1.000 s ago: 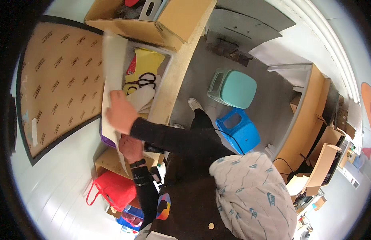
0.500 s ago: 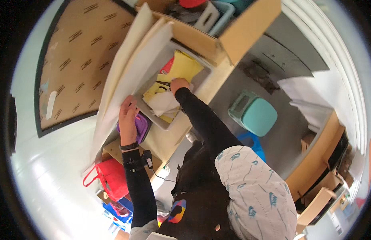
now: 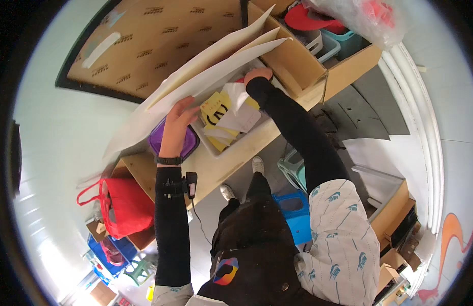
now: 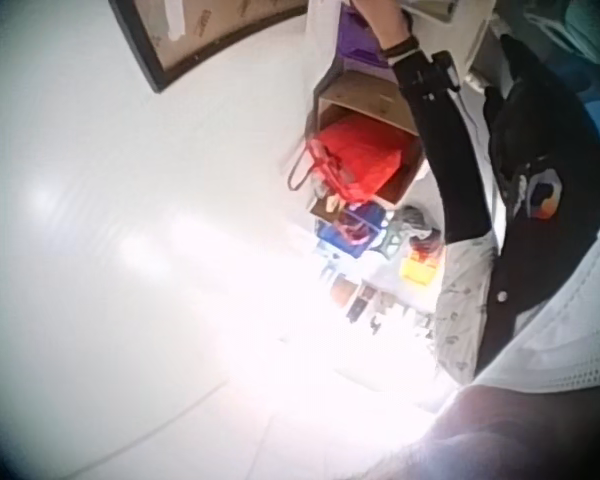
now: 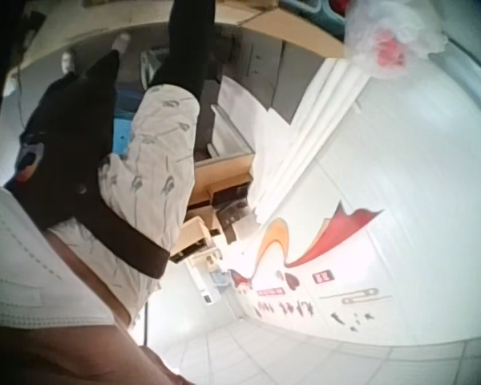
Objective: Cutting out paper components or pattern materials from a large box/sheet using scissors in a workshop environment.
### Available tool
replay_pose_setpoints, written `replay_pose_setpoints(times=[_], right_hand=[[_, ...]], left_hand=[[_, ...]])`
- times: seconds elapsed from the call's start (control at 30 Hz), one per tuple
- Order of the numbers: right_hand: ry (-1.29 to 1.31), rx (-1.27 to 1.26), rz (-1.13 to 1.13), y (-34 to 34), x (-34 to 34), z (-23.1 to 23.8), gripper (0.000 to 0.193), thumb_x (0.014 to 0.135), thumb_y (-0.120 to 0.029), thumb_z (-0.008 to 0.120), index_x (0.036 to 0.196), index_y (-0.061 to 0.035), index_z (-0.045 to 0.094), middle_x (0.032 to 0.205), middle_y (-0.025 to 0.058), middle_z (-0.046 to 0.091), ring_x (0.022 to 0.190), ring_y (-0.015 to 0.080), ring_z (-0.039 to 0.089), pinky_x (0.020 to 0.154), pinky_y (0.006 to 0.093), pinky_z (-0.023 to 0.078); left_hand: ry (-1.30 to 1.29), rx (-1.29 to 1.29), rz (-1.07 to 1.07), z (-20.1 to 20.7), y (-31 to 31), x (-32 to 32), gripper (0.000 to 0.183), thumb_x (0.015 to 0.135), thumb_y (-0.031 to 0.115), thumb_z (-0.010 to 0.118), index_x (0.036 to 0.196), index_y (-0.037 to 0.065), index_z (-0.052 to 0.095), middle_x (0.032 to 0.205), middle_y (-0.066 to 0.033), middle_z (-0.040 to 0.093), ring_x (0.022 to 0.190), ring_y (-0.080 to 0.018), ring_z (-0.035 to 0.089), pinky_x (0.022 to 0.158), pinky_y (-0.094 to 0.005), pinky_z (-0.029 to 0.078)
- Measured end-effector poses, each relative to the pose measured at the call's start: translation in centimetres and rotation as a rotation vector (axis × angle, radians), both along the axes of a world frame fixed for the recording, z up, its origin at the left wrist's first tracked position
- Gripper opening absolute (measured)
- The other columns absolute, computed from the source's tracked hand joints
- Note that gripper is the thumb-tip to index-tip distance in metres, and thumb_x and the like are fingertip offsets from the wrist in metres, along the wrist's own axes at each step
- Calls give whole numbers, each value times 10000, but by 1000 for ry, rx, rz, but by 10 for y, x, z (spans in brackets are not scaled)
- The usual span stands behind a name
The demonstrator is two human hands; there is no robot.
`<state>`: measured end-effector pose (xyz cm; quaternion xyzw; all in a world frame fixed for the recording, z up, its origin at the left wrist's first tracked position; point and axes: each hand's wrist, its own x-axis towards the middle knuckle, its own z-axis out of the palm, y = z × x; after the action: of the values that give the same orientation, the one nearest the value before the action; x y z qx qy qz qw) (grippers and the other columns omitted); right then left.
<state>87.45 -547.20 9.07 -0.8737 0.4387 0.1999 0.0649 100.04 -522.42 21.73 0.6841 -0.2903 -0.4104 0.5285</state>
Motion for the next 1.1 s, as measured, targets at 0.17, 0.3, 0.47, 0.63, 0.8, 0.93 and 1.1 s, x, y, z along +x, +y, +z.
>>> replay_pose_setpoints(times=[0.17,0.3,0.47,0.63,0.8,0.93,1.1], right_hand=[[232,-231,19,-9,-12,41,334,870,-273,458,1099,-143,664,1127,64,625,1007,262,594,876,450,437],[288,-77,122,-42,-31,83,431,819,-286,519,1158,-43,626,1255,145,576,1128,234,558,937,430,439],[315,415,228,28,18,121,377,736,-391,672,836,-31,723,934,146,693,866,227,659,757,365,524],[250,425,1081,344,303,148,381,749,-404,661,832,-38,724,904,135,694,835,223,660,733,367,523],[299,429,1834,731,288,143,386,761,-418,650,828,-45,724,874,125,695,805,219,661,709,368,523],[385,294,2024,872,283,106,391,771,-429,641,825,-51,725,850,117,696,780,215,662,690,369,522],[553,194,2124,982,292,30,398,783,-442,629,821,-58,725,820,106,697,750,211,663,666,370,522]], left_hand=[[31,36,-68,-2,1,2,423,880,142,553,1281,11,516,1269,-80,552,1103,-174,561,897,-299,438],[71,-37,-106,3,-19,2,405,885,134,548,1271,14,523,1268,-75,551,1096,-173,567,912,-304,437],[-157,-105,-97,-11,59,35,351,908,114,490,1243,17,537,1201,-105,596,1061,-212,588,928,-320,449],[-324,-59,-625,-10,137,-44,290,889,273,520,853,25,665,830,-107,672,800,-227,643,741,-378,496],[-45,15,-262,53,422,-73,304,901,282,551,883,1,666,727,-71,697,706,-180,674,659,-323,521],[-48,-111,284,79,629,-93,250,925,232,547,1000,5,620,709,-54,674,703,-161,661,650,-303,505],[-14,-166,902,81,820,-138,259,953,221,537,1112,20,575,765,-41,643,698,-107,592,673,-273,477]])
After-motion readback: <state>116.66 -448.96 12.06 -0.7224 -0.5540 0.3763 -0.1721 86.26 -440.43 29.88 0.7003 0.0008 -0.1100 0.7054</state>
